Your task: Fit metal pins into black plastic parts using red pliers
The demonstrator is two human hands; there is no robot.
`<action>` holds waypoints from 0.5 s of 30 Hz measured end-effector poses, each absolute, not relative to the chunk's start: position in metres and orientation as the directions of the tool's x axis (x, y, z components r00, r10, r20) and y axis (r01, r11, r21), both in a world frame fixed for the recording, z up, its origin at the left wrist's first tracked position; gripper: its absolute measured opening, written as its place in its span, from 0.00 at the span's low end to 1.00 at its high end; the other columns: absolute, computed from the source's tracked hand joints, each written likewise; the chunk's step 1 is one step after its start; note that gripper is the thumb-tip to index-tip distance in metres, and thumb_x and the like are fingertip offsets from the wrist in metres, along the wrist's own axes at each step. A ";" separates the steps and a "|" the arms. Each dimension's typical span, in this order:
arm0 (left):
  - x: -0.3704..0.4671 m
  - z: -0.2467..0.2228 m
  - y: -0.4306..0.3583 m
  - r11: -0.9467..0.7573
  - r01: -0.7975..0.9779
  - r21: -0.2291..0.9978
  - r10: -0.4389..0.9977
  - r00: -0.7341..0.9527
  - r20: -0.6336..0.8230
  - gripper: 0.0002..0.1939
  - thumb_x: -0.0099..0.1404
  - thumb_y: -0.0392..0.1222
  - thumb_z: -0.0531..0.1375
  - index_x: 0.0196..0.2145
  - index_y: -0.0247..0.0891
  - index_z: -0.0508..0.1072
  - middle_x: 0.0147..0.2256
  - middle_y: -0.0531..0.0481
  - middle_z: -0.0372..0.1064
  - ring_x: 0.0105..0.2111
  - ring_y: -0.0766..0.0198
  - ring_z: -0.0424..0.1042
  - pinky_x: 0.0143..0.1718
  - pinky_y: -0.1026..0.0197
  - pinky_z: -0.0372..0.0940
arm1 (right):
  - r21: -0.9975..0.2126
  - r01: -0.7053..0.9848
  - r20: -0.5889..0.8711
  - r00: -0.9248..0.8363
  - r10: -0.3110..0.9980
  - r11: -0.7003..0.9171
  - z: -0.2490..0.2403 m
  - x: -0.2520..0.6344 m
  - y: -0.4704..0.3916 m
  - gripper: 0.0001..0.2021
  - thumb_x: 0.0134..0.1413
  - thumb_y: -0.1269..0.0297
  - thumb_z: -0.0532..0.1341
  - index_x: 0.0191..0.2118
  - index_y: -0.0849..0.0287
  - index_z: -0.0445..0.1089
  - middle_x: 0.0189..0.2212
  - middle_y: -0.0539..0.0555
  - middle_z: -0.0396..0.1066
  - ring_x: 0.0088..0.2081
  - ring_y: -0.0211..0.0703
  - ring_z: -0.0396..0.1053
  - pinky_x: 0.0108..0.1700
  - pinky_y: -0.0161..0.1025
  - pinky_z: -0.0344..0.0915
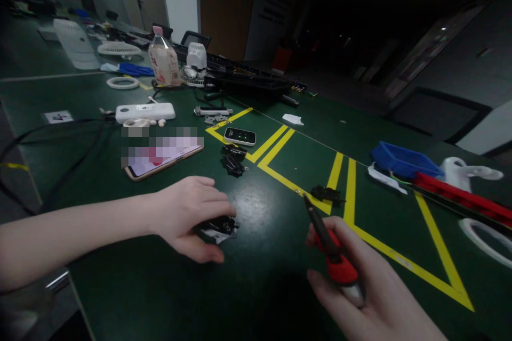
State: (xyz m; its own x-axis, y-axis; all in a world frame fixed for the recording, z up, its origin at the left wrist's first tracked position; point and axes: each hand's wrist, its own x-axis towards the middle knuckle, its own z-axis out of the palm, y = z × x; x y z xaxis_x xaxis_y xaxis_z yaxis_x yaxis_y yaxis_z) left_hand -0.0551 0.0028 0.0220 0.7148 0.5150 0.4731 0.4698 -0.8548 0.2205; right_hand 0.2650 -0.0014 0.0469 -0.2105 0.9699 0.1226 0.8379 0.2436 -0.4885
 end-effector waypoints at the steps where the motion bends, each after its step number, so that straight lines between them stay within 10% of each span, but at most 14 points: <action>1: -0.055 0.023 0.001 -0.851 0.470 0.235 0.520 0.693 0.499 0.28 0.66 0.65 0.55 0.28 0.35 0.71 0.23 0.54 0.69 0.21 0.68 0.62 0.24 0.61 0.51 | -0.426 0.817 0.158 -0.356 0.921 0.389 0.054 0.260 -0.001 0.22 0.46 0.44 0.60 0.47 0.45 0.70 0.42 0.53 0.78 0.40 0.54 0.77 0.32 0.41 0.75; 6: -0.055 0.026 -0.006 -0.848 0.391 0.359 0.530 0.632 0.565 0.27 0.63 0.65 0.60 0.27 0.35 0.70 0.22 0.55 0.67 0.20 0.70 0.61 0.23 0.61 0.51 | 0.095 0.609 0.373 -0.755 0.539 0.788 0.080 0.236 0.007 0.21 0.47 0.68 0.55 0.49 0.46 0.64 0.49 0.54 0.72 0.50 0.56 0.71 0.49 0.51 0.70; 15: -0.053 0.034 -0.019 -0.831 0.307 0.464 0.546 0.607 0.577 0.25 0.49 0.60 0.72 0.25 0.37 0.68 0.20 0.58 0.65 0.19 0.72 0.60 0.21 0.60 0.52 | 0.160 0.509 0.319 -0.838 0.443 0.846 0.079 0.204 0.011 0.10 0.47 0.72 0.52 0.36 0.51 0.60 0.30 0.51 0.68 0.31 0.44 0.69 0.29 0.40 0.65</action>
